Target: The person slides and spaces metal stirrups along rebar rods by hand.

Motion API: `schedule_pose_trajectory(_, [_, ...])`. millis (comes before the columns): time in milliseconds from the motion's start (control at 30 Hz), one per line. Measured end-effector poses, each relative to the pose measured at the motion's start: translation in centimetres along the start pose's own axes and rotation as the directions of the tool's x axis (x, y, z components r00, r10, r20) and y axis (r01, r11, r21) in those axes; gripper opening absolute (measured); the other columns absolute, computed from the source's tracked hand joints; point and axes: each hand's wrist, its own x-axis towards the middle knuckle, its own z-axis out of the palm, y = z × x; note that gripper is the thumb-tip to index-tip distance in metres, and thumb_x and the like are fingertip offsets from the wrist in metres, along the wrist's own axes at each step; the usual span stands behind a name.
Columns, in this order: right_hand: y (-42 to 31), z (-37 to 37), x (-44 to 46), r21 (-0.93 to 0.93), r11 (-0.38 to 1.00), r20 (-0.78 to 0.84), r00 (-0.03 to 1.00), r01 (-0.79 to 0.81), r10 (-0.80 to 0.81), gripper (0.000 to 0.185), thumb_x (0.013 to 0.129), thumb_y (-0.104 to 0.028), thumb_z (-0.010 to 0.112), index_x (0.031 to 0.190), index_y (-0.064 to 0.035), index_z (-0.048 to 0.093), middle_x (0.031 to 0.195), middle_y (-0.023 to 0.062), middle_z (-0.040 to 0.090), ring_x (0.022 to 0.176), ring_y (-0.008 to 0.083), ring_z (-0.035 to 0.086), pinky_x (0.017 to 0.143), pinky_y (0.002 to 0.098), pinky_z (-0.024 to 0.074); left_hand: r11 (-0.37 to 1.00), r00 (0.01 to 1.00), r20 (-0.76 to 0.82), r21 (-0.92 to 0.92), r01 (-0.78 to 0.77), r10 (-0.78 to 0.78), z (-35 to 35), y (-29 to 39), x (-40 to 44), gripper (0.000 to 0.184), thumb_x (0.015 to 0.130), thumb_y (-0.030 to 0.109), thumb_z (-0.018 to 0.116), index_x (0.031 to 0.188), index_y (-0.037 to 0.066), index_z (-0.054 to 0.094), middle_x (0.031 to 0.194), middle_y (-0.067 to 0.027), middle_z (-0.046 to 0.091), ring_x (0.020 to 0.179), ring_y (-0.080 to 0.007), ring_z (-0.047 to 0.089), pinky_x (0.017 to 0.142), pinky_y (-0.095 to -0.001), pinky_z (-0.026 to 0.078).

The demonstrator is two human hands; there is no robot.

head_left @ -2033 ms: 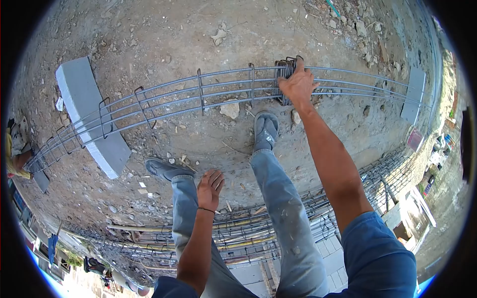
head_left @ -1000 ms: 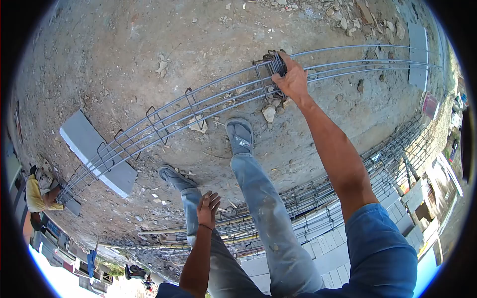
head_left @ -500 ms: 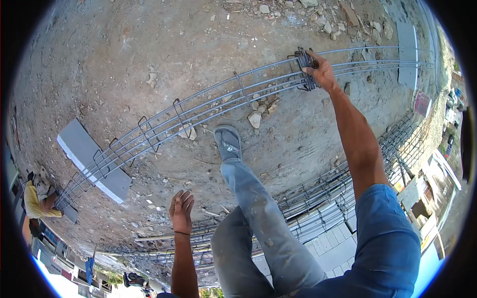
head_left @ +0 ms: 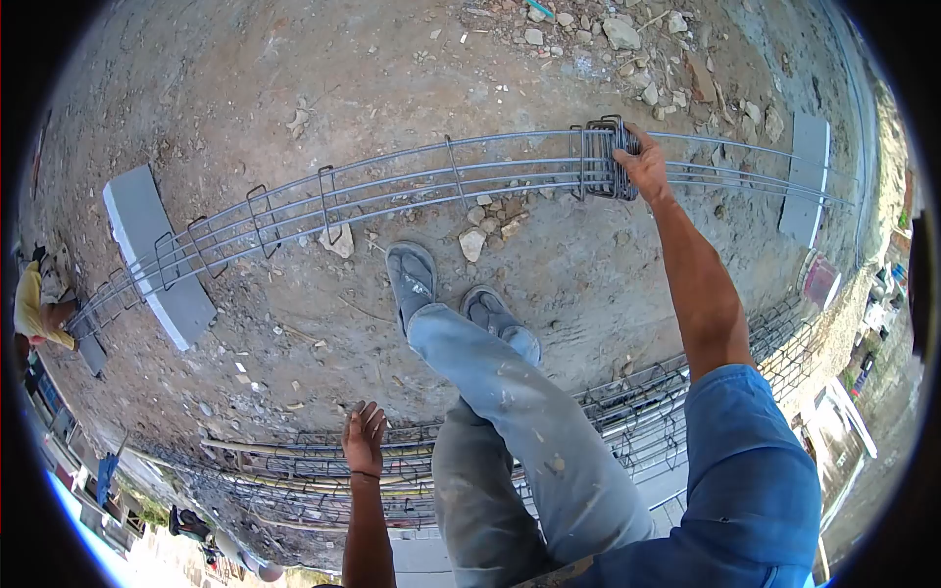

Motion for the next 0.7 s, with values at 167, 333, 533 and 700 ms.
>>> schedule_pose_trajectory(167, [3.3, -6.0, 0.8, -0.034, 0.999, -0.007, 1.000, 0.030, -0.031, 0.063, 0.077, -0.015, 0.083, 0.135, -0.0007, 0.063, 0.106, 0.0096, 0.069, 0.091, 0.0166, 0.063, 0.083, 0.0303, 0.0508, 0.985, 0.973, -0.158, -0.082, 0.154, -0.166, -1.1, -10.5, -7.1, 0.047, 0.101, 0.038, 0.063, 0.137, 0.008, 0.056, 0.126, -0.0147, 0.067, 0.107, -0.0256, 0.067, 0.097, -0.0434, 0.054])
schedule_pose_trajectory(333, [6.4, -10.5, 1.9, 0.154, 0.984, 0.055, 0.995, -0.087, 0.079, 0.064, 0.075, -0.012, 0.085, 0.135, -0.0018, 0.063, 0.123, 0.0149, 0.069, 0.110, 0.0202, 0.063, 0.097, 0.0318, 0.0484, 0.952, 0.981, -0.096, 0.244, 0.187, -0.168, 3.4, -14.9, -14.6, 0.051, 0.100, 0.035, 0.062, 0.138, 0.001, 0.057, 0.126, -0.0132, 0.067, 0.109, -0.0233, 0.066, 0.095, -0.0376, 0.052])
schedule_pose_trajectory(533, [8.5, -11.4, 2.2, 0.325, 0.945, 0.041, 0.999, -0.036, 0.024, 0.064, 0.073, -0.005, 0.083, 0.134, -0.0023, 0.065, 0.122, 0.0135, 0.071, 0.110, 0.0201, 0.065, 0.100, 0.0309, 0.0473, 0.952, 0.976, -0.161, 0.247, 0.182, -0.145, 11.2, -16.9, -20.4, 0.046, 0.101, 0.034, 0.061, 0.133, 0.001, 0.061, 0.128, -0.0119, 0.066, 0.115, -0.0233, 0.064, 0.100, -0.0371, 0.050])
schedule_pose_trajectory(700, [9.9, -11.2, 1.9, 0.136, 0.990, -0.067, 0.997, 0.042, -0.033, 0.058, 0.071, -0.011, 0.083, 0.128, -0.0090, 0.068, 0.105, 0.0187, 0.075, 0.098, 0.0322, 0.071, 0.091, 0.0396, 0.0538, 0.979, 0.974, -0.146, 0.090, 0.185, -0.171, 15.1, -23.5, -22.4, 0.053, 0.103, 0.038, 0.054, 0.142, 0.002, 0.054, 0.139, -0.0147, 0.061, 0.127, -0.0278, 0.058, 0.106, -0.0389, 0.046])
